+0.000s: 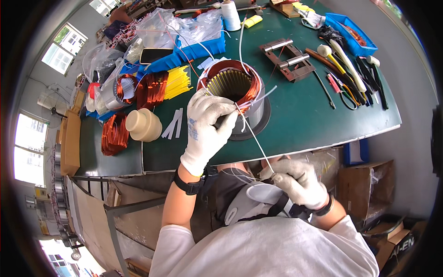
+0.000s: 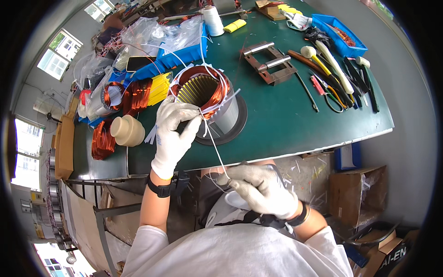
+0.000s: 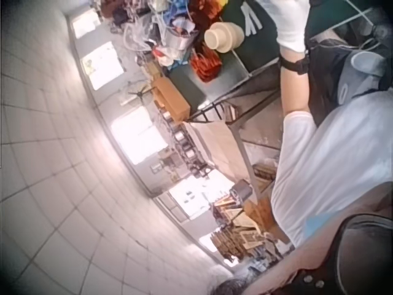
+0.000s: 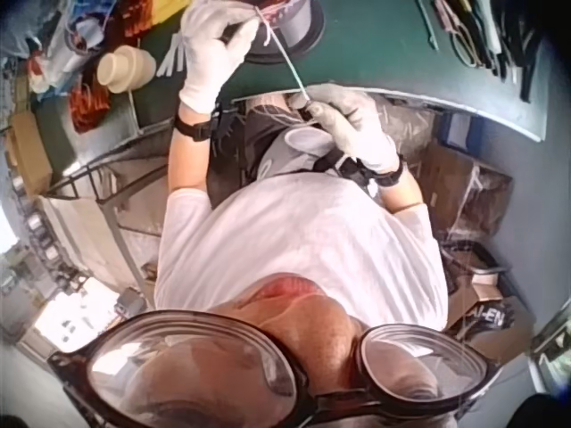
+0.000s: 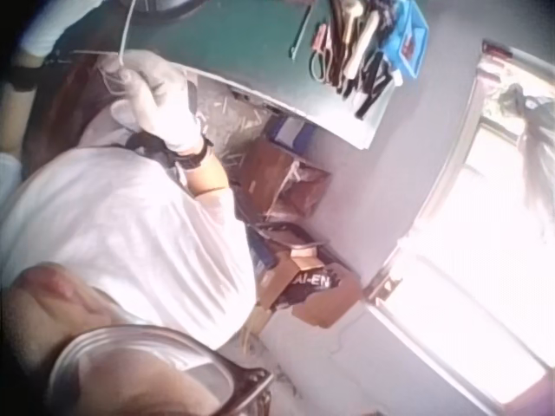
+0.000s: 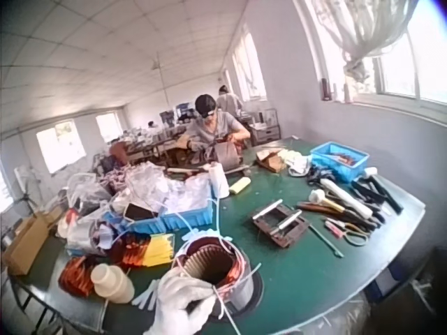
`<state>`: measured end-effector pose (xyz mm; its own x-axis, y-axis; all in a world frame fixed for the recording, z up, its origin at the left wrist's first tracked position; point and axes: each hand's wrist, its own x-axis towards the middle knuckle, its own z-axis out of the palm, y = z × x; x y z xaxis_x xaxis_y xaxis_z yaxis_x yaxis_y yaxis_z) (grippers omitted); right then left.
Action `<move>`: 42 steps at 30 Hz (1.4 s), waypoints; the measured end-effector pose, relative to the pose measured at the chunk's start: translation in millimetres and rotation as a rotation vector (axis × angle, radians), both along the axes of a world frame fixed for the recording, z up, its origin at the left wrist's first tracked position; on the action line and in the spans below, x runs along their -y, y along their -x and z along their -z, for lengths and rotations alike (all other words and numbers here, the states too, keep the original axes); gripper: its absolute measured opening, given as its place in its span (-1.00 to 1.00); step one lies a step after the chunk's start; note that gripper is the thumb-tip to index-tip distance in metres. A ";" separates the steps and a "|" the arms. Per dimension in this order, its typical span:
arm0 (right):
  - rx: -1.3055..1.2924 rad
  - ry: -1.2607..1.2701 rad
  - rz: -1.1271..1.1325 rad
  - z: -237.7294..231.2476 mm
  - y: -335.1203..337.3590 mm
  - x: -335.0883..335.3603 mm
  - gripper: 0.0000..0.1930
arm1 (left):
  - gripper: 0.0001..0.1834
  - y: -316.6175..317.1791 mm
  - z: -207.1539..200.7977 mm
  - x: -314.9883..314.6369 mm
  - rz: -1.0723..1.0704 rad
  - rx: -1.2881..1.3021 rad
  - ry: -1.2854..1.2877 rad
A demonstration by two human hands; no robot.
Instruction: Assembling an electric motor stator by wiring and insulating the core at a workbench.
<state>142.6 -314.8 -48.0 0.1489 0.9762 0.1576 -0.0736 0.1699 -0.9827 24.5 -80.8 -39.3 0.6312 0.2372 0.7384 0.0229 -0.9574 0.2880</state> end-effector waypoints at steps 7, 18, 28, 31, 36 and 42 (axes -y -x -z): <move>-0.059 -0.149 -0.177 -20.7 -29.3 -84.7 -0.79 | -0.89 -15.9 -2.5 18.5 -0.113 0.063 0.068; -0.417 0.164 0.028 46.7 6.1 -42.9 -0.79 | -0.84 -15.3 8.3 14.3 -0.061 0.040 -0.001; -0.872 0.039 0.277 24.0 -20.5 -24.1 -0.68 | -0.81 -3.5 8.9 11.7 -0.043 -0.036 -0.049; 0.088 0.397 -0.123 38.6 -26.2 -34.4 -0.80 | -0.80 -5.4 9.6 10.6 -0.035 -0.054 -0.059; 0.227 -0.220 -0.058 -14.9 -26.8 -62.5 -0.78 | -0.77 0.2 12.5 5.0 -0.037 -0.068 -0.117; -0.711 -0.049 -0.109 -26.0 -9.0 -100.5 -0.82 | -0.87 -5.6 41.0 -7.6 -0.112 0.087 -0.143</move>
